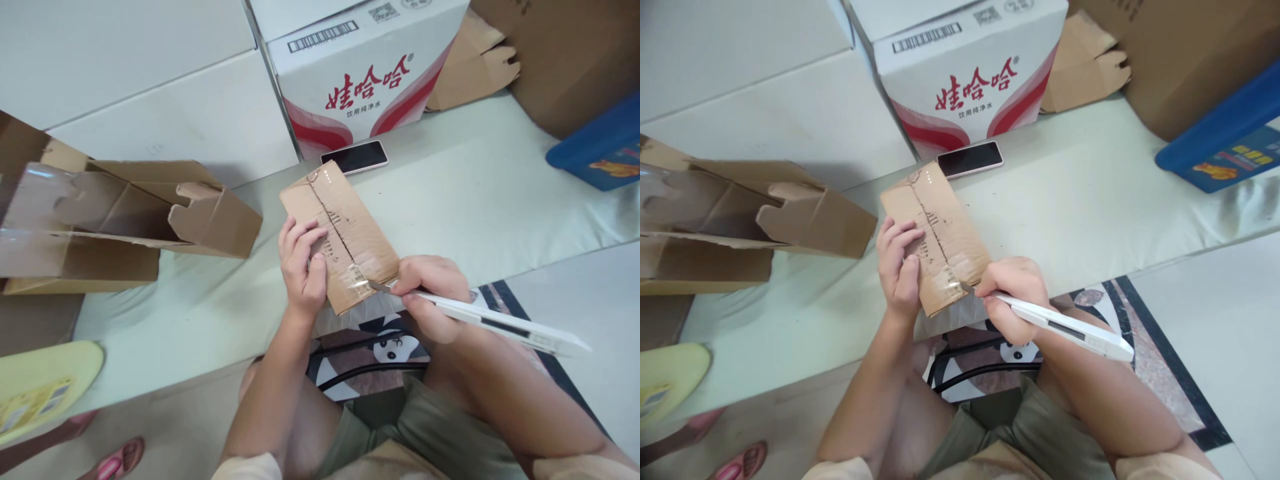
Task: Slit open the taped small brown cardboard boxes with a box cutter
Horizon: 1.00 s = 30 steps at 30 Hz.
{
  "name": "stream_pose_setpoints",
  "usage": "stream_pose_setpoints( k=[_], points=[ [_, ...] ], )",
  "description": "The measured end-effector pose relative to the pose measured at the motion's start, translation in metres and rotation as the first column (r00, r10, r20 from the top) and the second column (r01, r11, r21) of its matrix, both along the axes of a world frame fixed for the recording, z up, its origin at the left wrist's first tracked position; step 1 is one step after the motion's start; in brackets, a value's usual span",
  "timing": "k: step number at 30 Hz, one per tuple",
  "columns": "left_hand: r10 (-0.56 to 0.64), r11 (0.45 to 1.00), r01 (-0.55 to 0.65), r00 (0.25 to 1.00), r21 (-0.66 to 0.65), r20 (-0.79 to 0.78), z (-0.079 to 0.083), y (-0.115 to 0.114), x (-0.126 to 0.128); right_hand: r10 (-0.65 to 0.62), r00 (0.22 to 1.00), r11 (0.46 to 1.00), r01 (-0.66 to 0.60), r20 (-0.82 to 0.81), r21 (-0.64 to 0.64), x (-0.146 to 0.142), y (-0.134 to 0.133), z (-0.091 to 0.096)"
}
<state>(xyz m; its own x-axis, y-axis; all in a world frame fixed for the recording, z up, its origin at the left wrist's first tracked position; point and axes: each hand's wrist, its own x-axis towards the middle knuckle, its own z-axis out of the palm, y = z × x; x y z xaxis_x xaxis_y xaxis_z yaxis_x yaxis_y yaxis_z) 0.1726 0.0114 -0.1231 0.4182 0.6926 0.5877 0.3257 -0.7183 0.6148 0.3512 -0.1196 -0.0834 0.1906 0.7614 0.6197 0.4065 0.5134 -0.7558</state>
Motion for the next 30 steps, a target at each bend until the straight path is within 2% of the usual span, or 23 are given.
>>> stream_pose_setpoints(
  k=[5, 11, 18, 30],
  points=[
    [-0.016, 1.0, 0.016, 0.999, -0.001, 0.041, -0.0006, -0.0001, 0.0007, 0.005, 1.0, 1.0, -0.005, 0.023, -0.001, 0.0003, 0.0001, 0.0005],
    [0.02, 1.0, -0.02, 1.0, -0.001, -0.02, 0.0, 0.0007, -0.0002, 0.001, 1.0, 1.0, -0.001, 0.022, 0.0, -0.0002, 0.0015, 0.002],
    [-0.012, 1.0, 0.012, 1.0, -0.001, 0.028, 0.0002, 0.0003, 0.0006, 0.004, 1.0, 1.0, -0.004, 0.025, -0.003, 0.0006, 0.0005, 0.0017],
    [-0.017, 1.0, 0.017, 1.0, -0.004, 0.024, 0.0004, 0.0003, 0.0001, 0.022, 0.999, 1.0, -0.022, 0.028, 0.008, 0.0015, 0.0009, 0.0019]
  ],
)
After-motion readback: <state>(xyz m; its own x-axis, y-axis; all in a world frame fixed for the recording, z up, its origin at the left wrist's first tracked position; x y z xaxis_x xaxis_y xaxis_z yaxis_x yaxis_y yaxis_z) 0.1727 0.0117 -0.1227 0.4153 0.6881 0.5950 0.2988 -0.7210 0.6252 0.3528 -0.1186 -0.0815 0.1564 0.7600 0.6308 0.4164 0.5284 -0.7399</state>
